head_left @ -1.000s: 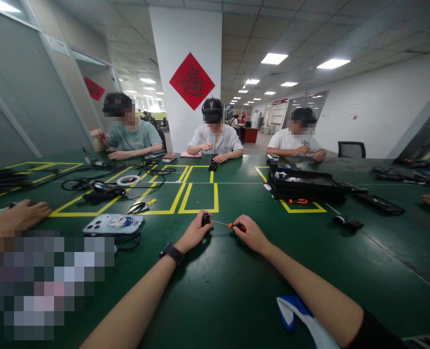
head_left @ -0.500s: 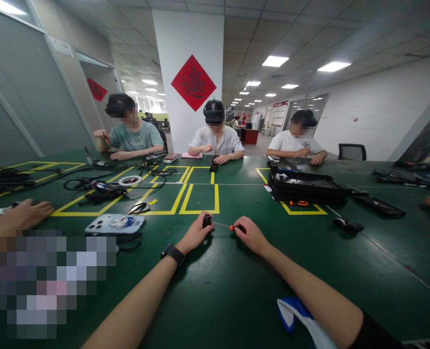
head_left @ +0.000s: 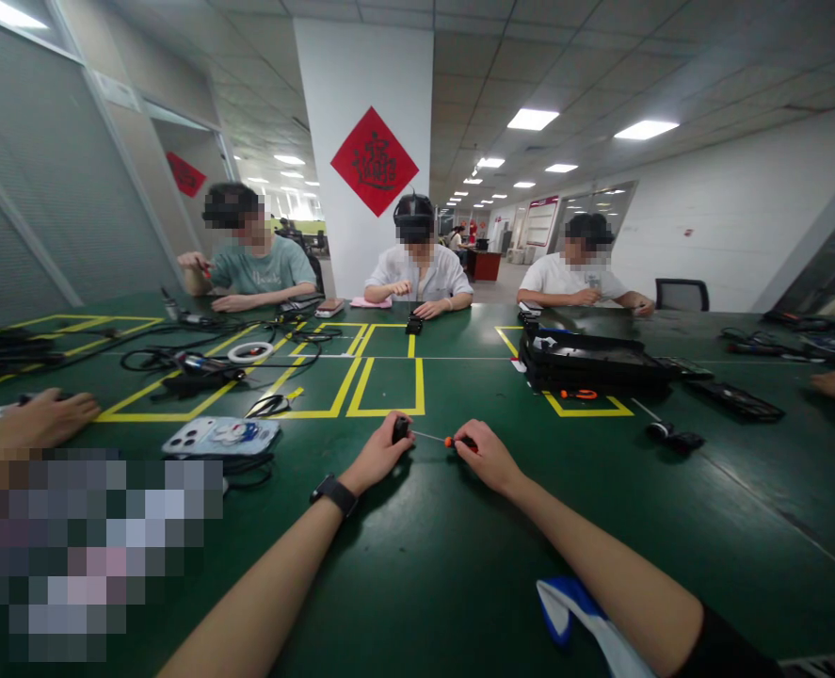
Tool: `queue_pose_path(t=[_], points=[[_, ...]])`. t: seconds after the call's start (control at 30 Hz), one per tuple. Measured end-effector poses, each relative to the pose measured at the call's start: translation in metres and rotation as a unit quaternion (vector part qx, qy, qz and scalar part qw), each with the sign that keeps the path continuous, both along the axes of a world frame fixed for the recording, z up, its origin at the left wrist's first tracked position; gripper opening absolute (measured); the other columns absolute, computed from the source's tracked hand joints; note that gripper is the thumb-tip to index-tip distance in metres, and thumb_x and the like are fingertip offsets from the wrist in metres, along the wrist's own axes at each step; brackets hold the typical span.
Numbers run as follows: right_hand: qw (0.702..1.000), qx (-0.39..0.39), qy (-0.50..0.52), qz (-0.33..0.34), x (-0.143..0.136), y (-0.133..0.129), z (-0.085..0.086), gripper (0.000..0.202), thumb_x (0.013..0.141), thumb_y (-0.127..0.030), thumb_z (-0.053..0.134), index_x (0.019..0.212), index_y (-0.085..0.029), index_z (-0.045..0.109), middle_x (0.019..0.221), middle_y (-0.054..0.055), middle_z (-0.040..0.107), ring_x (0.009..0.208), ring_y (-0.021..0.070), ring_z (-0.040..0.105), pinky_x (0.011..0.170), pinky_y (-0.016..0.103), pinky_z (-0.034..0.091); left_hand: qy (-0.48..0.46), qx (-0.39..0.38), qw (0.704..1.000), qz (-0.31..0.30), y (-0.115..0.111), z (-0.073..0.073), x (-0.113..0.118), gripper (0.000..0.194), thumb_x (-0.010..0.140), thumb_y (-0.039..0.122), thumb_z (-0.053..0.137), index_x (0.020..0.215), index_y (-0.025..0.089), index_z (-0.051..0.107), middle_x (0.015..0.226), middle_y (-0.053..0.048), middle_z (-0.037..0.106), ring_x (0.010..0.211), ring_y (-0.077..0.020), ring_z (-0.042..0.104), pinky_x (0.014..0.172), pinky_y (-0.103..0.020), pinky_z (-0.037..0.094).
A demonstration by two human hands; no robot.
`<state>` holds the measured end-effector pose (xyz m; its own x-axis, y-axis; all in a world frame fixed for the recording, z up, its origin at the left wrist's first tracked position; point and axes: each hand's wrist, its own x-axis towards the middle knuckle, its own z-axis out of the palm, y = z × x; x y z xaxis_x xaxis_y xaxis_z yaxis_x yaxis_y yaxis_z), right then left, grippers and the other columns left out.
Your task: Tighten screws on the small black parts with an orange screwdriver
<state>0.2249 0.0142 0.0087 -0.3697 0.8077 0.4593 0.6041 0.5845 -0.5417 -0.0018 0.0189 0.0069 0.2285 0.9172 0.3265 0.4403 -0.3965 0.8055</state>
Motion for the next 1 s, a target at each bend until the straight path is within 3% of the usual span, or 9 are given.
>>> queue_pose_path(t=[0.3,0.57,0.73,0.87,1.0], points=[[1.0,0.008,0.019,0.019,0.001,-0.001,0.002,0.005,0.078,-0.018,0.054,0.081,-0.018,0.057,0.085,0.003,0.056,0.082,0.0163,0.049,0.077,0.03,0.038,-0.003,-0.003,1.0,0.014,0.0,0.001,0.0,0.025,0.077,0.03,0.048,0.099,0.02,0.047,0.088,0.0,0.055,0.082,-0.0148,0.052,0.08,-0.029,0.04],[0.999,-0.027,0.017,0.023,0.001,0.001,-0.002,0.013,0.073,-0.017,0.058,0.085,-0.018,0.055,0.082,0.002,0.057,0.077,0.015,0.051,0.071,0.028,0.04,0.0,-0.002,1.0,0.012,-0.001,0.001,0.001,0.024,0.076,0.028,0.048,0.099,0.02,0.048,0.088,0.0,0.055,0.081,-0.0145,0.052,0.08,-0.029,0.04],[0.999,-0.024,0.022,-0.004,-0.001,-0.002,-0.002,0.03,0.073,-0.022,0.061,0.101,-0.019,0.054,0.086,0.003,0.058,0.081,0.0163,0.052,0.076,0.03,0.04,0.007,-0.003,1.0,0.007,-0.001,0.003,0.001,0.024,0.076,0.028,0.047,0.099,0.02,0.047,0.087,0.0,0.055,0.081,-0.0142,0.052,0.079,-0.028,0.04],[1.0,-0.016,0.007,-0.017,0.001,-0.003,0.001,0.014,0.082,-0.025,0.05,0.087,-0.017,0.06,0.086,0.005,0.058,0.083,0.0162,0.051,0.076,0.029,0.04,0.005,-0.007,1.0,0.009,-0.002,0.003,0.001,0.024,0.076,0.027,0.047,0.099,0.02,0.047,0.088,0.0,0.056,0.081,-0.0147,0.052,0.079,-0.028,0.04],[0.999,-0.034,-0.015,-0.015,0.012,0.004,0.005,0.023,0.086,-0.028,0.044,0.079,-0.017,0.063,0.083,0.005,0.058,0.082,0.0162,0.051,0.076,0.03,0.039,0.01,-0.012,1.0,0.014,-0.002,0.003,0.001,0.024,0.076,0.027,0.047,0.099,0.02,0.047,0.088,0.0,0.056,0.081,-0.0149,0.053,0.079,-0.028,0.04]])
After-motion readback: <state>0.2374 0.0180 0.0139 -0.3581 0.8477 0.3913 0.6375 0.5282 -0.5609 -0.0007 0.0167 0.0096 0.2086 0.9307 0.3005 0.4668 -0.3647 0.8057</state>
